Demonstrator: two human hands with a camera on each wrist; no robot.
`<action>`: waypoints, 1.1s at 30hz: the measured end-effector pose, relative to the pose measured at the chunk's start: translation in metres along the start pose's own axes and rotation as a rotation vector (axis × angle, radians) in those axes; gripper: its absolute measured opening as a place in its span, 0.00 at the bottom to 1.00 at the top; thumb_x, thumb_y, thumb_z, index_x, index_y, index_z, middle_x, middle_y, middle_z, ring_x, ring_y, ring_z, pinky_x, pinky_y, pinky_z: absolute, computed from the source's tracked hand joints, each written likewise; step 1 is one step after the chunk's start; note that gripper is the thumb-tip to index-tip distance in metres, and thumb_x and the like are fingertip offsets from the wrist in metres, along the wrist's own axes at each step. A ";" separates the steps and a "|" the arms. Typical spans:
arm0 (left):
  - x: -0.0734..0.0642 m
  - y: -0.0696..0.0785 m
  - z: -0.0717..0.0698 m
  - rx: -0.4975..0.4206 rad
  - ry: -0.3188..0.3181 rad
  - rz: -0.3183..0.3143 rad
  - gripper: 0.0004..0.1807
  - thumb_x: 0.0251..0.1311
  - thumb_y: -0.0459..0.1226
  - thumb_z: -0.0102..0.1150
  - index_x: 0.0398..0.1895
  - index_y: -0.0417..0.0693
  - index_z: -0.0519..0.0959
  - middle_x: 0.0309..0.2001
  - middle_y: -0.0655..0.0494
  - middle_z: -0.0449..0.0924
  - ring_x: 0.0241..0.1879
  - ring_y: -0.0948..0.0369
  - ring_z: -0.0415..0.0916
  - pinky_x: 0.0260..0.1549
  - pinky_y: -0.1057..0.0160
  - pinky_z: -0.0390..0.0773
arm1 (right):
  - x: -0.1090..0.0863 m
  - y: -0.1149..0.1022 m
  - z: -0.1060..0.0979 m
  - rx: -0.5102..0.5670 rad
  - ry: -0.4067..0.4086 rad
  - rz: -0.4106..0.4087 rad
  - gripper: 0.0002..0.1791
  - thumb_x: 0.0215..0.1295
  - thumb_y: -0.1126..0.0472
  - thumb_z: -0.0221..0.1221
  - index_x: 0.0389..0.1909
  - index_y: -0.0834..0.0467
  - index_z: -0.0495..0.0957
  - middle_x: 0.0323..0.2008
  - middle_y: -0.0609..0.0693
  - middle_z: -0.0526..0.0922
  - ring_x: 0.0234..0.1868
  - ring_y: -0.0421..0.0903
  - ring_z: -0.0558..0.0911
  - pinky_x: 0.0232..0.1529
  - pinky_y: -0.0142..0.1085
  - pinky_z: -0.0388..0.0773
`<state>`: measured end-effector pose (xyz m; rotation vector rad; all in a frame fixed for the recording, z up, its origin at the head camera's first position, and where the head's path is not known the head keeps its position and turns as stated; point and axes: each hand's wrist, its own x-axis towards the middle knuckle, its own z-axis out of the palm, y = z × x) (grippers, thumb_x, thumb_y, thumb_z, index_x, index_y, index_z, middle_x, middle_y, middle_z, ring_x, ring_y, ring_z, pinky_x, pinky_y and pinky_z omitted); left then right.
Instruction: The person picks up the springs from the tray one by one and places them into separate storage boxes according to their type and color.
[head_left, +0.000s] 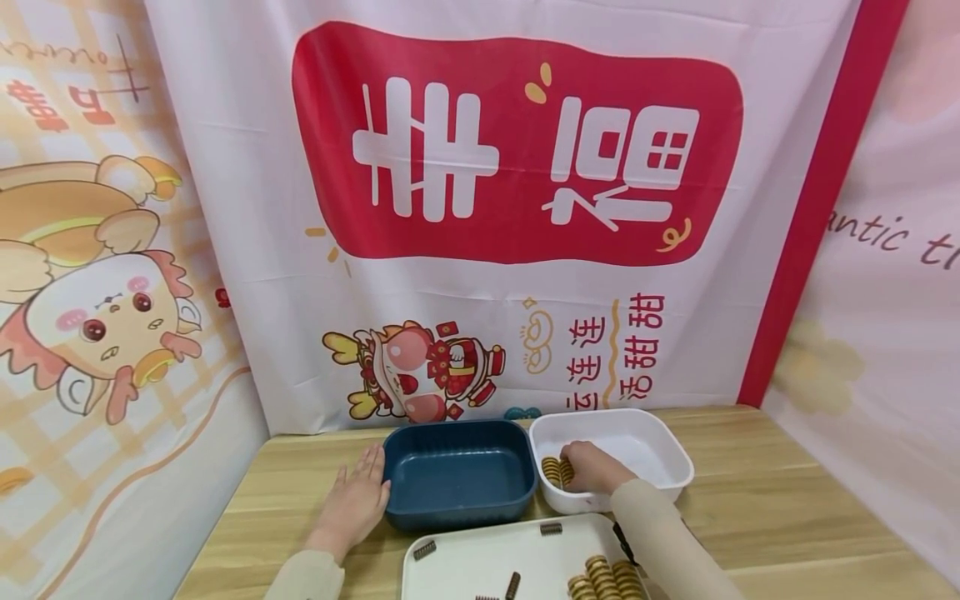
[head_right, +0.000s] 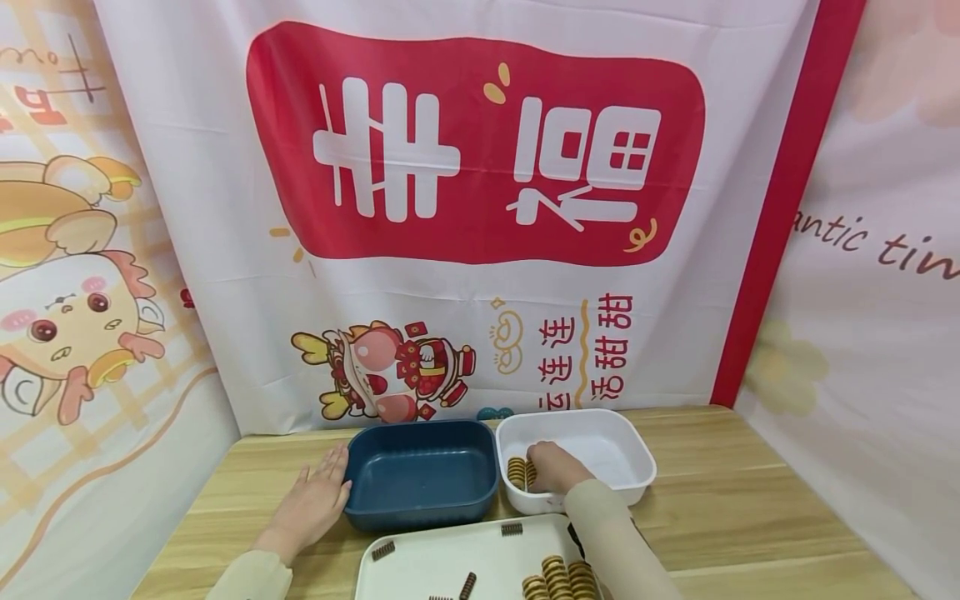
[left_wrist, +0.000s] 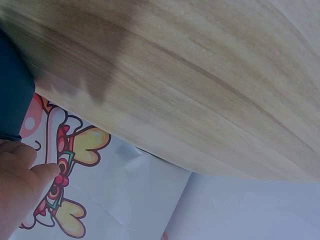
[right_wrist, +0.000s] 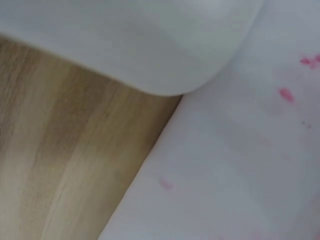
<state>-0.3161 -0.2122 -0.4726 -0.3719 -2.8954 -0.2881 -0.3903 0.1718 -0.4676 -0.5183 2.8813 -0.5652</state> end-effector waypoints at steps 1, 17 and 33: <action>0.000 0.000 0.000 0.000 0.002 0.001 0.31 0.70 0.41 0.44 0.68 0.27 0.58 0.70 0.35 0.54 0.70 0.42 0.51 0.63 0.36 0.50 | 0.000 0.000 0.000 0.003 -0.001 0.004 0.20 0.48 0.66 0.71 0.43 0.65 0.80 0.33 0.50 0.80 0.34 0.45 0.75 0.45 0.45 0.75; 0.000 0.000 -0.001 0.003 -0.015 -0.001 0.31 0.70 0.41 0.43 0.68 0.26 0.57 0.70 0.34 0.53 0.70 0.41 0.50 0.63 0.36 0.50 | -0.007 0.003 -0.008 0.036 0.019 0.025 0.27 0.46 0.62 0.73 0.49 0.66 0.79 0.39 0.52 0.81 0.39 0.46 0.77 0.50 0.48 0.75; 0.000 0.001 -0.002 -0.003 0.011 0.011 0.31 0.69 0.40 0.45 0.67 0.25 0.58 0.69 0.33 0.55 0.69 0.41 0.52 0.62 0.35 0.51 | -0.027 -0.014 -0.032 0.049 0.146 -0.114 0.23 0.49 0.67 0.70 0.46 0.70 0.79 0.40 0.60 0.82 0.43 0.56 0.80 0.46 0.48 0.77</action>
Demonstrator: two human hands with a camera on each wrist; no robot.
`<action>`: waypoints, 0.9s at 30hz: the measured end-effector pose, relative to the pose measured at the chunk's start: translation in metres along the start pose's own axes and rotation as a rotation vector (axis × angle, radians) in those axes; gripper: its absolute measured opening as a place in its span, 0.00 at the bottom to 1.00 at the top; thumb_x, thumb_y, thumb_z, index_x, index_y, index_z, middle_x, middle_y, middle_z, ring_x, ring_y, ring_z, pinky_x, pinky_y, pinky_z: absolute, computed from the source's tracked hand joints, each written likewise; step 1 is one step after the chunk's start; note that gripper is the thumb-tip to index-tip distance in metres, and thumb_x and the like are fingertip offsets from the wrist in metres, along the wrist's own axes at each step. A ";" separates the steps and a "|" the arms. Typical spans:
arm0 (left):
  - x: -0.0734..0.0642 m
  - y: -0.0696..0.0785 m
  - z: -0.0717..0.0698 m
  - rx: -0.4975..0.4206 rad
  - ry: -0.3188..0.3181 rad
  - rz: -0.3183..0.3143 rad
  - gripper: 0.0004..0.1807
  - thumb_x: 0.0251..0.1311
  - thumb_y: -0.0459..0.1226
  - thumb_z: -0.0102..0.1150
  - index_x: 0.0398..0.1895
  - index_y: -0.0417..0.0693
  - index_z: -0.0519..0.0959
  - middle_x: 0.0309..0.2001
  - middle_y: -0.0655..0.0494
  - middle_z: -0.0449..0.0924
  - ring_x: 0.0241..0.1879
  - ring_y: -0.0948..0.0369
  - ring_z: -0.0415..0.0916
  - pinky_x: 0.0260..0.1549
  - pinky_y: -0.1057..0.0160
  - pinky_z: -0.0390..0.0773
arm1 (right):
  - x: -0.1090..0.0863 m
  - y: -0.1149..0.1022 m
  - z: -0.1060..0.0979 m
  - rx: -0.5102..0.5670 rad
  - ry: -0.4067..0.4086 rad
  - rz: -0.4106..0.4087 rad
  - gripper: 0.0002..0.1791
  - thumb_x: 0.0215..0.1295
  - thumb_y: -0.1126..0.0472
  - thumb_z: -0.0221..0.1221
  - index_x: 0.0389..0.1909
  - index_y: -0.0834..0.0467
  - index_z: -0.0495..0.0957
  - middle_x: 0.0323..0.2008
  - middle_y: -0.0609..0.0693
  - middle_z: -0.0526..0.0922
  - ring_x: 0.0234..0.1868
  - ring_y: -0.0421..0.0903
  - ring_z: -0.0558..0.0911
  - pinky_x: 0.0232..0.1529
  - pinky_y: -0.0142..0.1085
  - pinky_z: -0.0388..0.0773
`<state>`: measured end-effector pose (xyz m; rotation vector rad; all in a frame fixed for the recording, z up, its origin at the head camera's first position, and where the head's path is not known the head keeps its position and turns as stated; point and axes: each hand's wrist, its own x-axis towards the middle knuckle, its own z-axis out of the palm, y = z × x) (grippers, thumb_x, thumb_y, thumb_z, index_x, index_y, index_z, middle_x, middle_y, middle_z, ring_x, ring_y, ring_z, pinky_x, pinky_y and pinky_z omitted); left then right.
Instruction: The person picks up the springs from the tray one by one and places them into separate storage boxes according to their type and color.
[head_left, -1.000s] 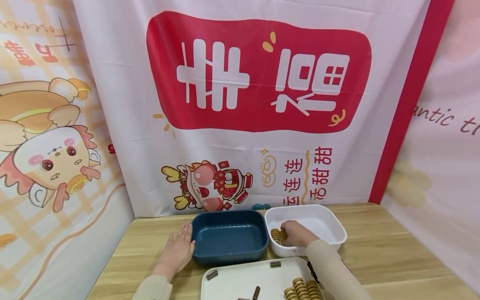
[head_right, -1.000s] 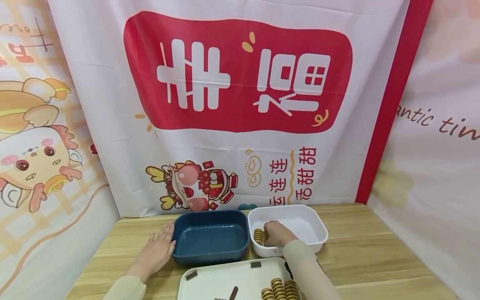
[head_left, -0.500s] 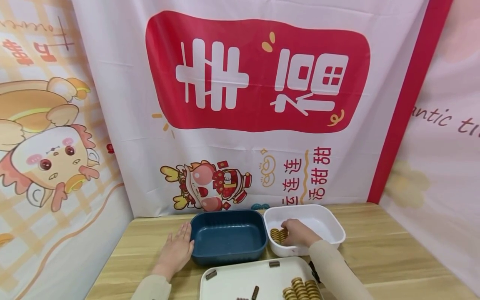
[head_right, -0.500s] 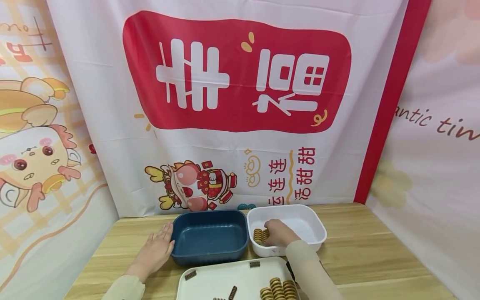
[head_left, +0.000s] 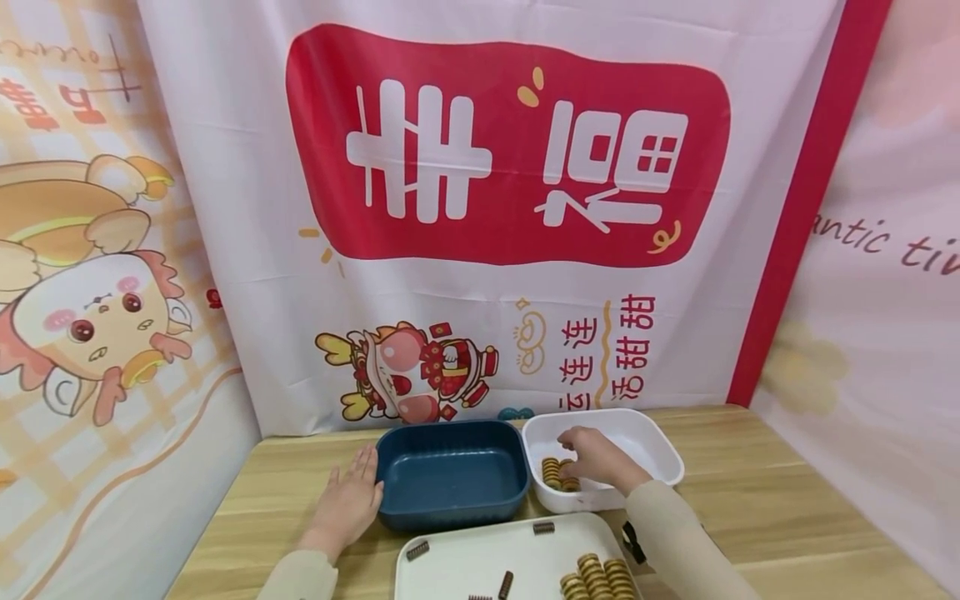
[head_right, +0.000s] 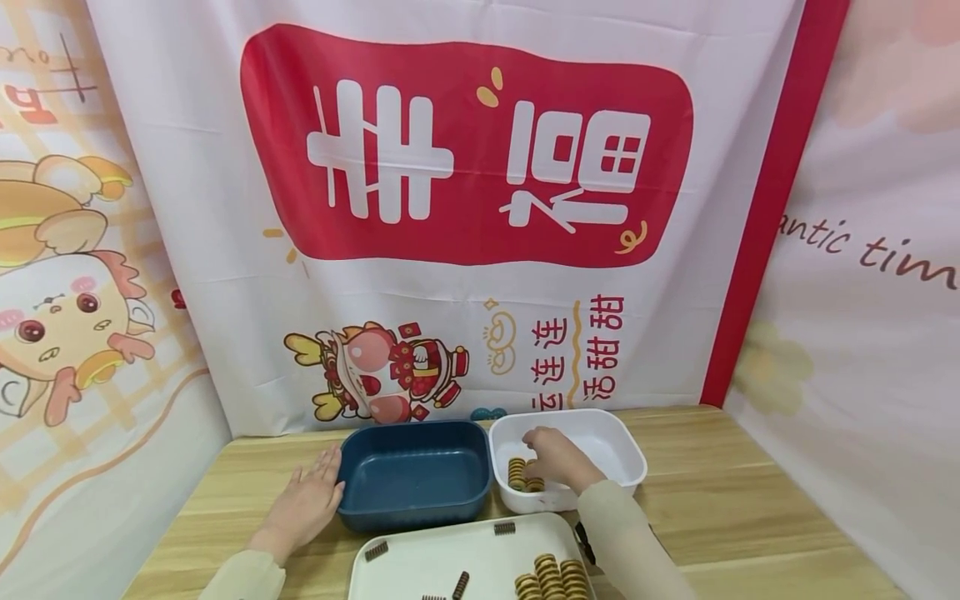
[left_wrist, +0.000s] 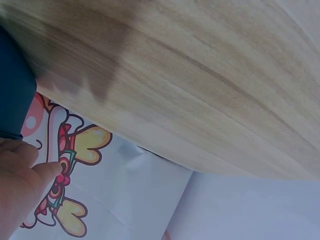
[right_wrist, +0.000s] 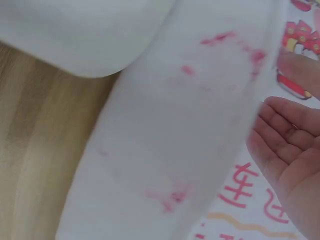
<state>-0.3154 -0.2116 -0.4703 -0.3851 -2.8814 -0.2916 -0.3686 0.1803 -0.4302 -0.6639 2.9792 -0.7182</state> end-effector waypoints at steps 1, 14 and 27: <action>0.000 0.000 0.000 -0.003 -0.001 -0.001 0.31 0.69 0.40 0.45 0.67 0.25 0.58 0.69 0.33 0.55 0.69 0.41 0.52 0.62 0.35 0.51 | -0.001 -0.003 -0.001 0.009 0.002 -0.005 0.22 0.50 0.68 0.70 0.47 0.70 0.78 0.40 0.60 0.81 0.43 0.56 0.80 0.47 0.49 0.77; 0.000 -0.002 0.000 -0.003 -0.005 -0.004 0.31 0.69 0.40 0.44 0.67 0.25 0.58 0.69 0.33 0.55 0.69 0.41 0.52 0.62 0.34 0.52 | -0.029 -0.048 -0.010 -0.010 0.007 -0.232 0.22 0.49 0.65 0.70 0.46 0.70 0.79 0.42 0.60 0.82 0.44 0.54 0.81 0.47 0.48 0.78; 0.000 -0.002 0.002 -0.031 -0.001 -0.003 0.31 0.70 0.40 0.43 0.67 0.25 0.57 0.69 0.33 0.54 0.69 0.41 0.51 0.62 0.34 0.51 | -0.074 -0.087 -0.011 0.003 -0.211 -0.399 0.25 0.49 0.58 0.72 0.48 0.61 0.80 0.43 0.46 0.82 0.43 0.36 0.79 0.44 0.29 0.77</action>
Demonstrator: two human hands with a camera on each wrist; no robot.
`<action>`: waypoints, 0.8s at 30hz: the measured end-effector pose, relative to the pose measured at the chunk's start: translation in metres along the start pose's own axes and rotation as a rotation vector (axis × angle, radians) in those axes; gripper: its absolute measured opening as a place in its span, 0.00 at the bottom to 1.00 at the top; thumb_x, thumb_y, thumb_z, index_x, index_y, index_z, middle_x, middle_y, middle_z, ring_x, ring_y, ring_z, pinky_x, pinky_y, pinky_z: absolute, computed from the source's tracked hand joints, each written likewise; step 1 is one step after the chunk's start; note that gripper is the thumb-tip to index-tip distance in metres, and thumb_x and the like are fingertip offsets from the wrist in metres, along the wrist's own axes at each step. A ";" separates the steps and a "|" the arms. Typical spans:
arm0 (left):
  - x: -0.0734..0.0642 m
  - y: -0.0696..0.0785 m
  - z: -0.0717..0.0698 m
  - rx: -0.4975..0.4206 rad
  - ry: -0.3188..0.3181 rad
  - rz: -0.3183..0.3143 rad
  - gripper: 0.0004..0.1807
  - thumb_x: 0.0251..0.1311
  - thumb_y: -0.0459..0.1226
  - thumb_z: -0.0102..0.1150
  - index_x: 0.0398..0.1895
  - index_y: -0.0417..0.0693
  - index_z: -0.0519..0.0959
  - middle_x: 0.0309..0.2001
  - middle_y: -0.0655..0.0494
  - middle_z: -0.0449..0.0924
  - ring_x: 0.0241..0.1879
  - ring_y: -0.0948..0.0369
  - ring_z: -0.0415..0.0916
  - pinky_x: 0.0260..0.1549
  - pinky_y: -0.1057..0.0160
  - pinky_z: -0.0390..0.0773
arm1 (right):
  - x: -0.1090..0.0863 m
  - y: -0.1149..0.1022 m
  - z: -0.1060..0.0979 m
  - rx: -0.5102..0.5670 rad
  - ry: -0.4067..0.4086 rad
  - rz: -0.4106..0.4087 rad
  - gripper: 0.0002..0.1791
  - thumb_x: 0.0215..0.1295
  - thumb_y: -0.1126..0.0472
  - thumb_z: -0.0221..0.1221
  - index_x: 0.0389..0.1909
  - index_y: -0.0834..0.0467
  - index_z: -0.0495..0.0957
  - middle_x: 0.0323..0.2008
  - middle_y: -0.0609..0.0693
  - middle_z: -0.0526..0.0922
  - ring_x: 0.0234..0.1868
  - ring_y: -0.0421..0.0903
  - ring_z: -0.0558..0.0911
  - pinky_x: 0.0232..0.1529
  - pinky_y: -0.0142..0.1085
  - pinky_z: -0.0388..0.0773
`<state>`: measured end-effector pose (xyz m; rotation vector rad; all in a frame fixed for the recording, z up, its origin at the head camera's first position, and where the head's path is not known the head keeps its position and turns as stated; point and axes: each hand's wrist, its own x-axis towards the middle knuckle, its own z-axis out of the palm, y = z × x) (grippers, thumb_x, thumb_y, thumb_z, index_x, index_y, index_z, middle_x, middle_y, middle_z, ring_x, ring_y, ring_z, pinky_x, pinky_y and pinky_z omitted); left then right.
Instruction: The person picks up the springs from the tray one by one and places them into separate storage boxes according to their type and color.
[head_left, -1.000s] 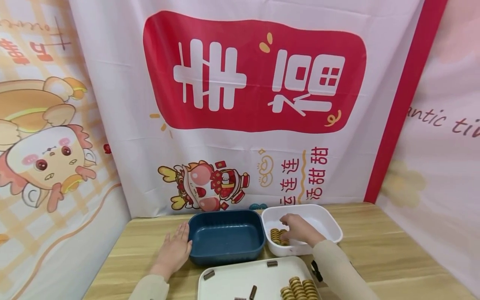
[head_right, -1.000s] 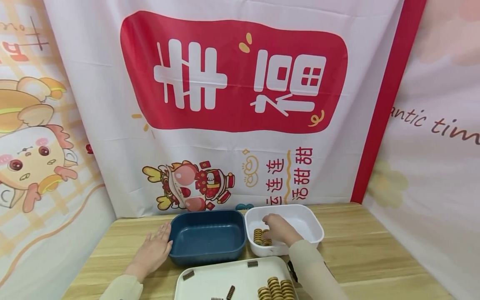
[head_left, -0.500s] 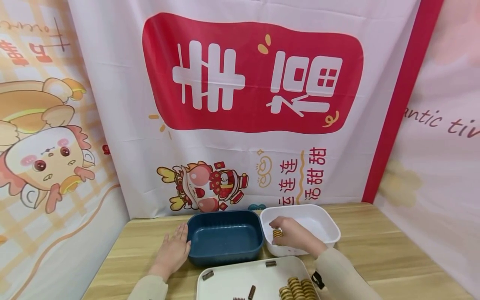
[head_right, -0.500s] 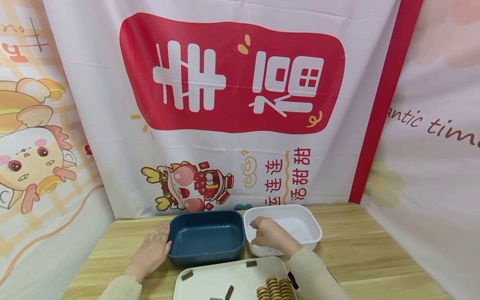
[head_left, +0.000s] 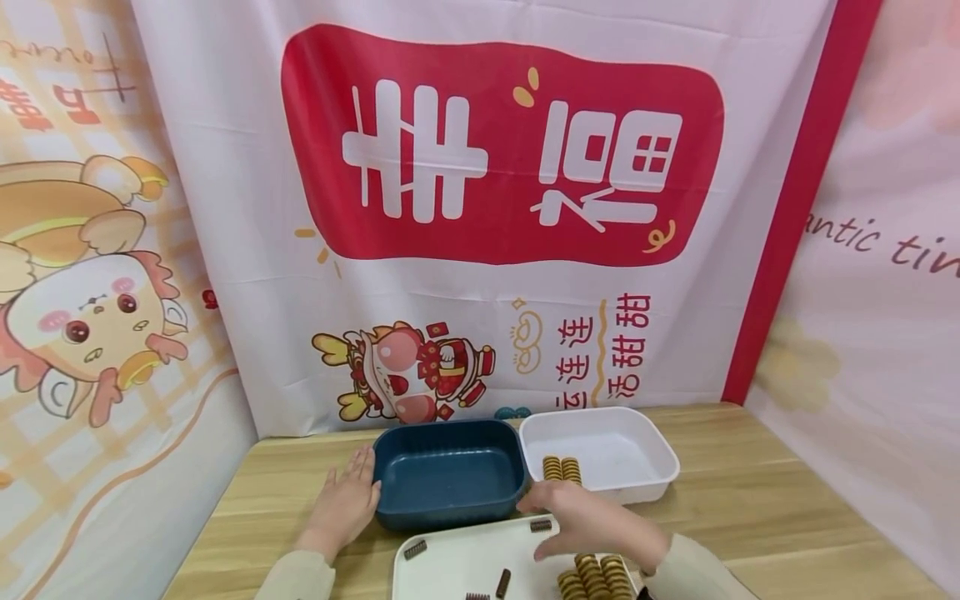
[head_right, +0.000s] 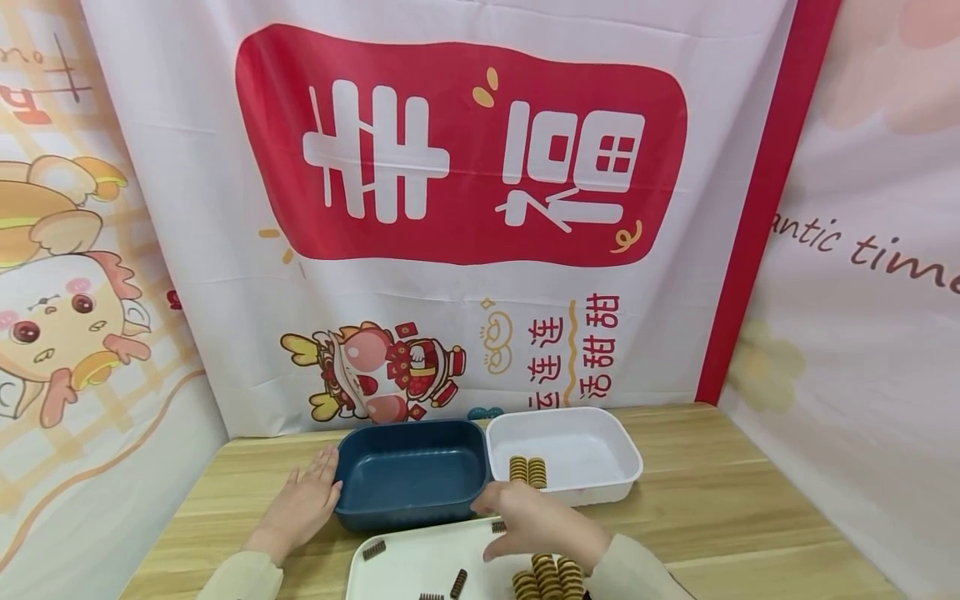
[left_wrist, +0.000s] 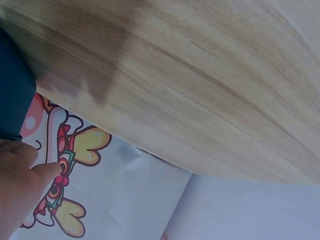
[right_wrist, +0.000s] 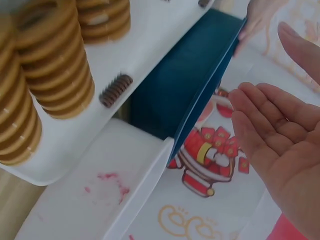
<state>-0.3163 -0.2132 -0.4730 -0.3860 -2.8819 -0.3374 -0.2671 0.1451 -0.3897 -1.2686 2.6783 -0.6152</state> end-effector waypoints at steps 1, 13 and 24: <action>0.000 0.000 0.000 -0.002 0.002 -0.001 0.31 0.70 0.40 0.43 0.68 0.25 0.57 0.69 0.33 0.54 0.69 0.41 0.51 0.62 0.34 0.51 | -0.003 -0.002 0.001 0.003 -0.013 0.001 0.25 0.48 0.57 0.72 0.48 0.60 0.80 0.43 0.45 0.82 0.43 0.35 0.78 0.43 0.28 0.77; 0.000 0.000 0.000 -0.002 0.005 -0.001 0.31 0.70 0.40 0.43 0.67 0.25 0.57 0.69 0.33 0.55 0.69 0.41 0.51 0.62 0.34 0.51 | -0.026 -0.007 0.014 -0.130 -0.033 -0.057 0.24 0.46 0.57 0.73 0.45 0.60 0.81 0.43 0.44 0.82 0.45 0.37 0.79 0.44 0.31 0.77; -0.001 0.002 -0.002 -0.001 0.001 0.002 0.31 0.70 0.40 0.43 0.67 0.25 0.57 0.69 0.33 0.55 0.69 0.40 0.52 0.62 0.34 0.52 | -0.034 0.013 0.037 -0.263 -0.072 0.075 0.20 0.40 0.59 0.72 0.39 0.58 0.81 0.33 0.42 0.78 0.32 0.31 0.72 0.35 0.27 0.75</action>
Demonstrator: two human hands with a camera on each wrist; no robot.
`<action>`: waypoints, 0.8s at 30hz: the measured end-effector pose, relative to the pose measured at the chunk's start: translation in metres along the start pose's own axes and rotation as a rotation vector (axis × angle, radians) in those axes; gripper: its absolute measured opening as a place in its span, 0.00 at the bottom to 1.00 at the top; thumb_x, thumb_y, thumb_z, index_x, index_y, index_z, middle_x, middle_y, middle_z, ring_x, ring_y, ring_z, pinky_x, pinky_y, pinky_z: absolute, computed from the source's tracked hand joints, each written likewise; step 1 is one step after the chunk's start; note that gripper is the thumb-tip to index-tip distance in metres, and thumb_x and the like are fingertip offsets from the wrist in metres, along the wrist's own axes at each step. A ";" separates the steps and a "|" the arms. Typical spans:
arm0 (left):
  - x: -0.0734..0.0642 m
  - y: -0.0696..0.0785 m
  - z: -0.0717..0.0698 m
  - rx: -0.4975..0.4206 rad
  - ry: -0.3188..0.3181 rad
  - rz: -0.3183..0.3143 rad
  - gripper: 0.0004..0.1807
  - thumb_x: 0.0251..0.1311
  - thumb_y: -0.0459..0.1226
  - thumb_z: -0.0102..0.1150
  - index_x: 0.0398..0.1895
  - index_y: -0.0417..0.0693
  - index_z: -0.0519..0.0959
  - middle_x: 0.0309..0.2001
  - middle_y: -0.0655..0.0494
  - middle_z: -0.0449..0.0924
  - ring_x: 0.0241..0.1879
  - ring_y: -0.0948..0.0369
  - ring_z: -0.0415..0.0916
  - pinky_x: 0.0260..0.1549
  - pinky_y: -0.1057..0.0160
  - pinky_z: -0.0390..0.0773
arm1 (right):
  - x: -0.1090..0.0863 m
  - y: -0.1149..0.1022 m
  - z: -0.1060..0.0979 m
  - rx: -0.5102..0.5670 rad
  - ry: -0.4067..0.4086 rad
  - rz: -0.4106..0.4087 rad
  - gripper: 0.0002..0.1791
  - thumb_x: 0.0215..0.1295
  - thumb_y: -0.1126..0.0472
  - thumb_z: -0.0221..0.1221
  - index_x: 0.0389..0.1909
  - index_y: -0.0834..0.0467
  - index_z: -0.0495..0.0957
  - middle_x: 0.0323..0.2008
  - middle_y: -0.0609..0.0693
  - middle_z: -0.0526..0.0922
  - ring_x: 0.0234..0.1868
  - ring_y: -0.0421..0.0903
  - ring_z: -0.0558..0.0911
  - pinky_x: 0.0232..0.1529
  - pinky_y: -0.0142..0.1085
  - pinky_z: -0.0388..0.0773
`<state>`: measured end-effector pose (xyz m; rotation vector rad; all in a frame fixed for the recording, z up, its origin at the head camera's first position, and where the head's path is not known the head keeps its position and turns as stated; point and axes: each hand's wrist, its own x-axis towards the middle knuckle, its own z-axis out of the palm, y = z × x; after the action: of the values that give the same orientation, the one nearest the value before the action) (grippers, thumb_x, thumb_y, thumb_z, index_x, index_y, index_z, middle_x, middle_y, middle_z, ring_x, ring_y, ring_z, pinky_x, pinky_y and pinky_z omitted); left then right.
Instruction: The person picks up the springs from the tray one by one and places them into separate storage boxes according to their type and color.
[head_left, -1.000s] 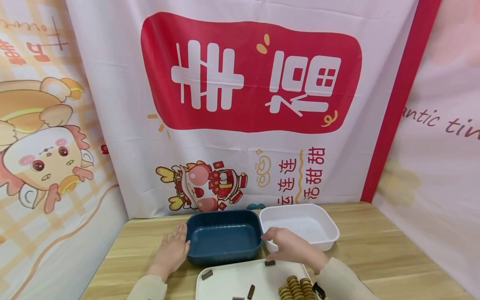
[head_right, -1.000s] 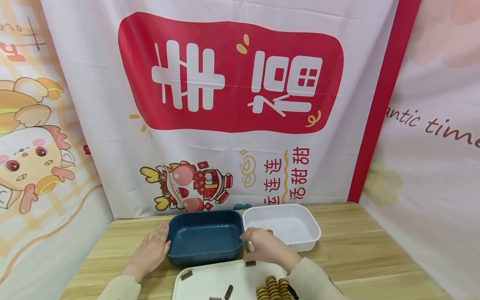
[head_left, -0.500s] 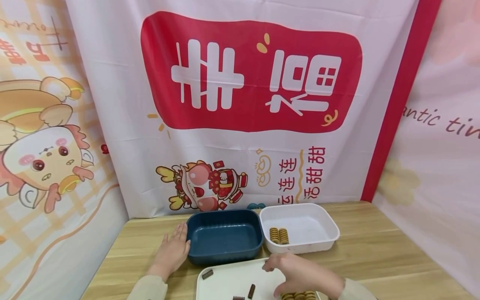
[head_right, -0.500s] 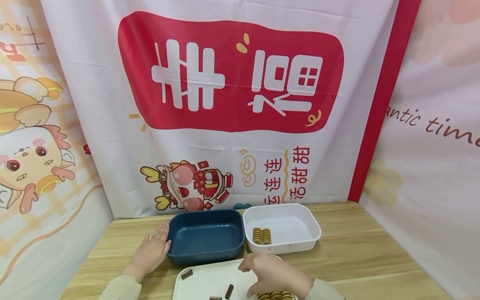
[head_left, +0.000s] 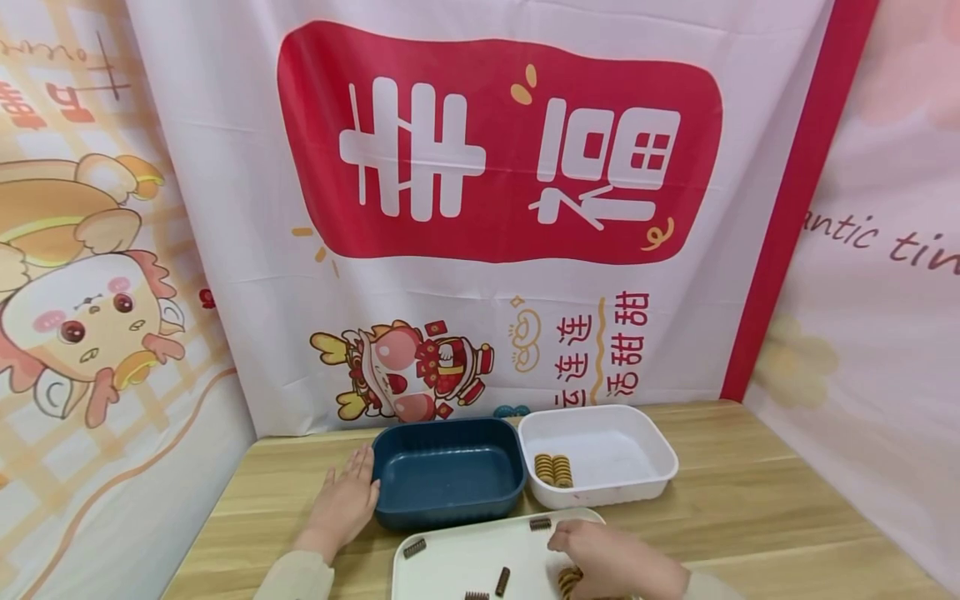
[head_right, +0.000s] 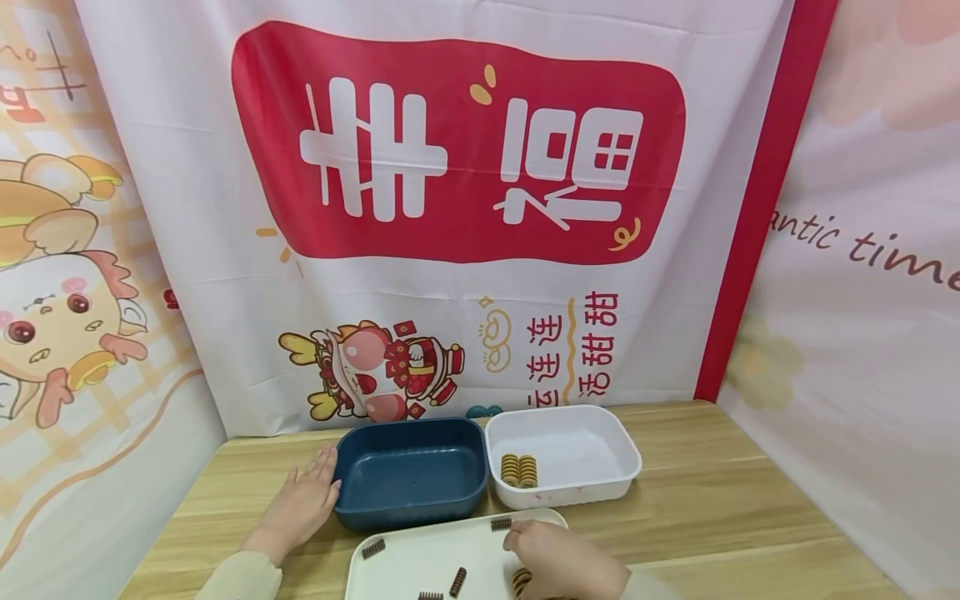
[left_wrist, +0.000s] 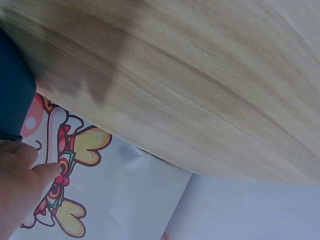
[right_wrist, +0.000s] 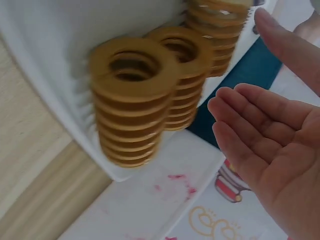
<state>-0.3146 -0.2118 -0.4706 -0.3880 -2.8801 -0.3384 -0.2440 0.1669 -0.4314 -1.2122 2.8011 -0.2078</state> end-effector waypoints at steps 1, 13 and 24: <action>0.000 0.000 0.000 -0.001 -0.002 0.000 0.31 0.70 0.40 0.43 0.67 0.25 0.57 0.69 0.33 0.54 0.69 0.40 0.51 0.62 0.34 0.52 | 0.000 0.002 0.002 -0.008 0.006 -0.009 0.20 0.39 0.59 0.72 0.38 0.58 0.81 0.32 0.42 0.78 0.32 0.31 0.72 0.34 0.27 0.74; 0.001 -0.003 0.003 0.014 -0.002 0.001 0.31 0.70 0.40 0.43 0.68 0.26 0.57 0.70 0.34 0.54 0.69 0.41 0.51 0.62 0.34 0.52 | -0.001 0.005 0.006 0.084 -0.111 0.050 0.18 0.49 0.49 0.70 0.39 0.53 0.82 0.33 0.37 0.77 0.31 0.30 0.72 0.36 0.29 0.77; 0.002 -0.003 0.003 0.007 -0.011 -0.005 0.31 0.70 0.41 0.43 0.68 0.26 0.56 0.70 0.33 0.53 0.69 0.41 0.51 0.62 0.34 0.51 | 0.002 0.002 0.011 0.040 -0.179 -0.056 0.15 0.56 0.45 0.66 0.41 0.47 0.82 0.31 0.32 0.76 0.28 0.28 0.70 0.34 0.25 0.77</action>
<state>-0.3176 -0.2135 -0.4735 -0.3834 -2.8930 -0.3285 -0.2452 0.1662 -0.4429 -1.2352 2.6013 -0.1502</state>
